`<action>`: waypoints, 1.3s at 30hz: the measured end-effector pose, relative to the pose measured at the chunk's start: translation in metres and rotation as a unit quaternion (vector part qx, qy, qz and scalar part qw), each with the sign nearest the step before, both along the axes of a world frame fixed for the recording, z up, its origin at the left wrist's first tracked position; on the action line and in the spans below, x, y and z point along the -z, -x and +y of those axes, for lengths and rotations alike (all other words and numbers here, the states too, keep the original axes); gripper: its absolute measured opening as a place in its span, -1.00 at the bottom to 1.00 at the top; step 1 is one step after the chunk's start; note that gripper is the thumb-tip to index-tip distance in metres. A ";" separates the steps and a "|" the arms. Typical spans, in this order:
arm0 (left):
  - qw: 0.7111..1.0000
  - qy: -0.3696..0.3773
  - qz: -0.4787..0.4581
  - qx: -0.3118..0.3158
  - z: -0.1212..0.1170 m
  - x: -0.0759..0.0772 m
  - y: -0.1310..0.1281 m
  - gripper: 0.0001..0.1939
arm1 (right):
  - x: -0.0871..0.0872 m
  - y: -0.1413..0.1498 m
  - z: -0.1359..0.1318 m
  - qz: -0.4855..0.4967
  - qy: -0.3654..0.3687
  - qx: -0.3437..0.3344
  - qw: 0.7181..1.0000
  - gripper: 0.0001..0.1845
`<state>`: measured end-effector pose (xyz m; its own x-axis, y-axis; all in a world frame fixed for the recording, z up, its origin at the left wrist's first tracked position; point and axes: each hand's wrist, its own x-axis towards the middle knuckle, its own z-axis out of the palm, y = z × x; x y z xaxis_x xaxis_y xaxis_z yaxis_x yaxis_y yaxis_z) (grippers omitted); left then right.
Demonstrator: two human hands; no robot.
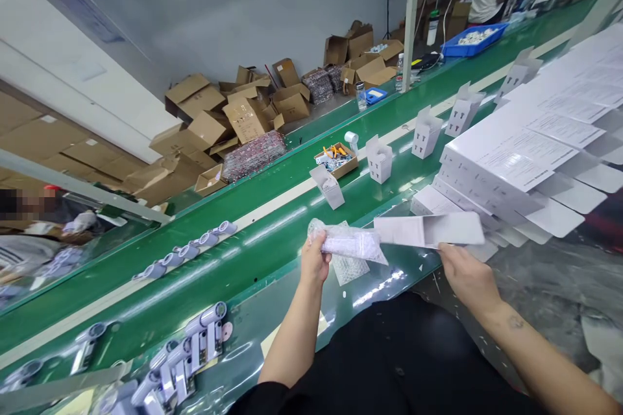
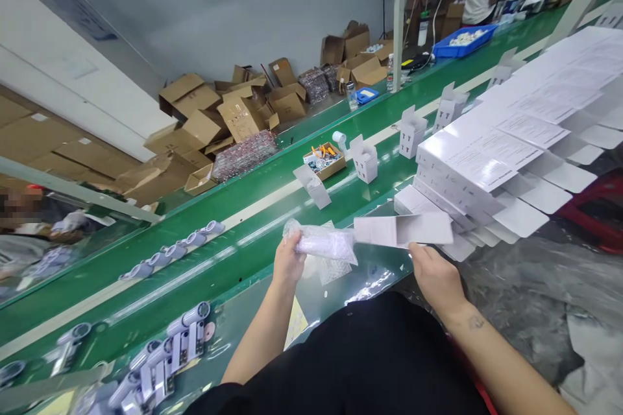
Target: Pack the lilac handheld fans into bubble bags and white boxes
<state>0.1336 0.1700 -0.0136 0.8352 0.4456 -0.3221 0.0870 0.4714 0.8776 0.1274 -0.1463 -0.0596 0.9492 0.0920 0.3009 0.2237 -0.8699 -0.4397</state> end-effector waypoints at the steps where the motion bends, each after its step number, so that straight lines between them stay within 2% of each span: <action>1: 1.000 0.017 -0.007 -0.009 0.000 -0.002 -0.004 -0.61 | -0.002 -0.008 0.006 0.009 0.030 -0.045 0.998 -0.68; 3: 0.999 0.033 -0.021 -0.009 -0.007 -0.004 -0.013 -0.58 | -0.003 -0.030 0.021 0.030 0.062 -0.148 0.987 -0.60; 6: 0.999 -0.001 -0.032 0.015 -0.025 0.000 -0.028 -0.53 | 0.004 -0.063 0.041 0.069 0.038 -0.283 0.956 -0.65; 8: 0.996 -0.084 -0.025 0.016 -0.031 0.005 -0.033 -0.54 | 0.015 -0.076 0.053 0.085 0.000 -0.321 0.943 -0.76; 10: 0.975 -0.222 -0.009 0.009 -0.029 0.007 -0.032 -0.62 | 0.029 -0.083 0.064 0.092 -0.050 -0.323 0.940 -0.69; 12: 0.919 -0.394 -0.011 0.001 -0.024 0.006 -0.027 -0.71 | 0.041 -0.084 0.075 0.093 -0.104 -0.322 0.936 -0.63; 15: 0.787 -0.616 -0.038 0.001 -0.029 0.002 -0.022 -0.80 | 0.052 -0.085 0.093 0.071 -0.151 -0.346 0.923 -0.76; 17: 0.709 -0.703 -0.035 0.044 -0.044 0.002 -0.027 -0.82 | 0.054 -0.086 0.101 0.051 -0.168 -0.366 0.914 -0.80; 18: 0.680 -0.728 -0.027 0.082 -0.054 0.004 -0.031 -0.83 | 0.054 -0.087 0.102 0.043 -0.178 -0.372 0.910 -0.78; 20: 0.644 -0.749 -0.004 0.158 -0.070 0.009 -0.037 -0.83 | 0.055 -0.088 0.101 0.035 -0.200 -0.375 0.905 -0.72; 22: 0.637 -0.745 0.012 0.196 -0.078 0.015 -0.038 -0.77 | 0.059 -0.090 0.096 0.039 -0.222 -0.366 0.903 -0.67; 24: 0.635 -0.744 0.011 0.207 -0.078 0.020 -0.032 -0.66 | 0.064 -0.092 0.089 0.059 -0.249 -0.350 0.901 -0.64; 27: 0.595 -0.759 -0.020 0.263 -0.072 0.028 -0.017 -0.59 | 0.068 -0.093 0.083 0.093 -0.269 -0.347 0.894 -0.63; 29: 0.578 -0.761 -0.031 0.293 -0.069 0.033 -0.009 -0.53 | 0.063 -0.095 0.084 0.103 -0.249 -0.354 0.896 -0.66; 31: 0.596 -0.756 -0.029 0.269 -0.063 0.038 -0.005 -0.53 | 0.051 -0.100 0.088 0.113 -0.223 -0.355 0.900 -0.69; 33: 0.635 -0.744 -0.006 0.206 -0.052 0.047 0.000 -0.66 | 0.033 -0.112 0.099 0.129 -0.214 -0.361 0.899 -0.68; 35: 0.672 -0.722 0.053 0.159 -0.036 0.063 0.008 -0.75 | 0.015 -0.133 0.120 0.138 -0.214 -0.384 0.887 -0.66; 37: 0.691 -0.686 0.145 0.177 -0.020 0.088 0.022 -0.75 | 0.001 -0.161 0.155 0.133 -0.215 -0.420 0.872 -0.63; 39: 0.696 -0.633 0.225 0.255 -0.008 0.119 0.040 -0.53 | -0.006 -0.191 0.200 0.121 -0.213 -0.449 0.859 -0.60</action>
<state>0.0940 0.1622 -0.1328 0.9303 0.2932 -0.2206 0.3598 -0.8465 0.3924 0.3185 0.0541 -0.0540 0.5927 0.7507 0.2920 0.5772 -0.1431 -0.8039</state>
